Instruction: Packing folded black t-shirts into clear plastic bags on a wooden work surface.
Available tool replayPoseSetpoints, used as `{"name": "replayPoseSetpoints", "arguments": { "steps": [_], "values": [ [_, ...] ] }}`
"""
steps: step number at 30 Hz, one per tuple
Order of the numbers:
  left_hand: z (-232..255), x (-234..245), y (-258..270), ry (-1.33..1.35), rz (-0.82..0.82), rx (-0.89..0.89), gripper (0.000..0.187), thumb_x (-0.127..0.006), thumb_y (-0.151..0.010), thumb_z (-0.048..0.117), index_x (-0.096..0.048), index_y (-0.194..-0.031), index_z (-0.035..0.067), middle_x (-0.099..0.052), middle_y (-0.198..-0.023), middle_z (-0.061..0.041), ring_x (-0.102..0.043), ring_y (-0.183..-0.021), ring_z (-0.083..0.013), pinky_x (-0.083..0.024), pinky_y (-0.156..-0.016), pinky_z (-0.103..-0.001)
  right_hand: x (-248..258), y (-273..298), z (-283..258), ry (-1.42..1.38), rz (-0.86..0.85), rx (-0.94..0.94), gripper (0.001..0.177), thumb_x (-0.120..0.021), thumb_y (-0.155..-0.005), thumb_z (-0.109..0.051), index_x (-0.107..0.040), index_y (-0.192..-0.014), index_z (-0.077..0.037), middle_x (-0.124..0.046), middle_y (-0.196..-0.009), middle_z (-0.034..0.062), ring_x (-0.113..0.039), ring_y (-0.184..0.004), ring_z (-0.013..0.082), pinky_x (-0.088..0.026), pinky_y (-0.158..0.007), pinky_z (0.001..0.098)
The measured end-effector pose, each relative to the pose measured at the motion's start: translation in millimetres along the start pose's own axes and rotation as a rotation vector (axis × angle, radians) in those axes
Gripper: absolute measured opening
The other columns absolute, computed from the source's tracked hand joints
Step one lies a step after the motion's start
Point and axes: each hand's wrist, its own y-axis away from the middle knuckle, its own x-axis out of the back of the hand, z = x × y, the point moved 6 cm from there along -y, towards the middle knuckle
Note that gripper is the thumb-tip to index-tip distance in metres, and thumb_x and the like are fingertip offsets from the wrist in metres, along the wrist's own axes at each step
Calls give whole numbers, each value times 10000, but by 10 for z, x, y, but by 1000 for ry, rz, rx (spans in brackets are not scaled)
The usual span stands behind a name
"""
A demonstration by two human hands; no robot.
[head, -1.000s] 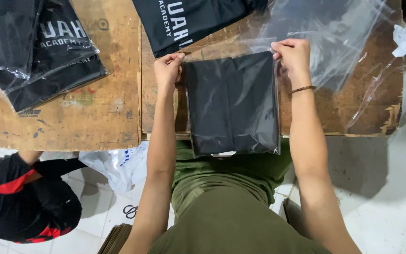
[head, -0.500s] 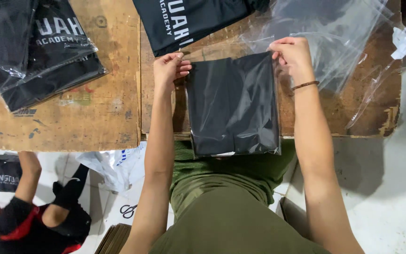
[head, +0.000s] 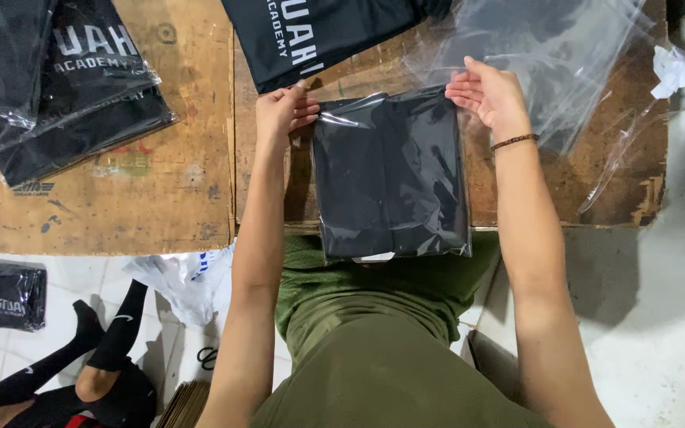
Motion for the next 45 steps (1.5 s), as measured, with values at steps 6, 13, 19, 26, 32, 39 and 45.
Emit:
{"name": "replayPoseSetpoints", "arguments": {
  "steps": [6,13,19,26,32,39,45],
  "values": [
    [29,78,-5,-17,-83,-3,146,-804,-858,-14,-661,-849,15,-730,-862,-131,-768,-753,-225,-713,-721,-326,-9,27,-37,6,-106,40,246,-857,-815,-138,-754,-986,6,-782,-897,127,-795,-797,178,-707,-805,221],
    [42,117,-4,-47,-98,-78,291,-871,-819,27,-585,-869,49,-700,-732,-145,-735,-612,-197,-678,-568,-312,16,18,-78,162,-118,186,258,-829,-885,-77,-593,-986,-50,-734,-803,148,-719,-610,148,-617,-554,200],
    [167,117,140,-240,-152,-159,273,-880,-809,60,-664,-967,6,-766,-789,-132,-787,-697,-180,-697,-652,-263,-59,252,-226,432,-157,358,224,-753,-932,-4,-560,-1028,-63,-726,-824,109,-722,-662,140,-536,-533,203],
    [243,215,11,-691,74,-386,224,-889,-758,159,-715,-885,101,-749,-725,-33,-695,-625,-116,-565,-585,-273,-26,164,-337,978,113,753,148,-812,-908,-89,-674,-955,-63,-698,-945,98,-663,-851,198,-551,-769,345],
    [211,-53,-112,-1041,-88,-638,223,-932,-774,267,-799,-899,138,-666,-930,-60,-642,-857,-210,-555,-760,-369,-431,318,-344,1254,-263,793,255,-650,-1021,-118,-674,-1271,-73,-641,-1203,151,-511,-1200,332,-390,-1054,531],
    [584,-145,496,-709,-379,-462,153,-729,-979,50,-596,-933,110,-718,-888,-30,-715,-793,-97,-615,-715,-220,-389,496,-548,1168,-387,749,143,-698,-988,-87,-721,-1117,-30,-741,-1098,140,-683,-1012,279,-520,-912,433],
    [1757,33,1903,-199,-583,-984,228,-759,-1051,-22,-567,-1083,98,-634,-1021,-46,-652,-952,-132,-581,-862,-236,77,2164,-1480,846,-329,1283,133,-780,-1155,117,-717,-1267,81,-707,-1242,175,-642,-1138,259,-481,-1041,362]
  ]
}}
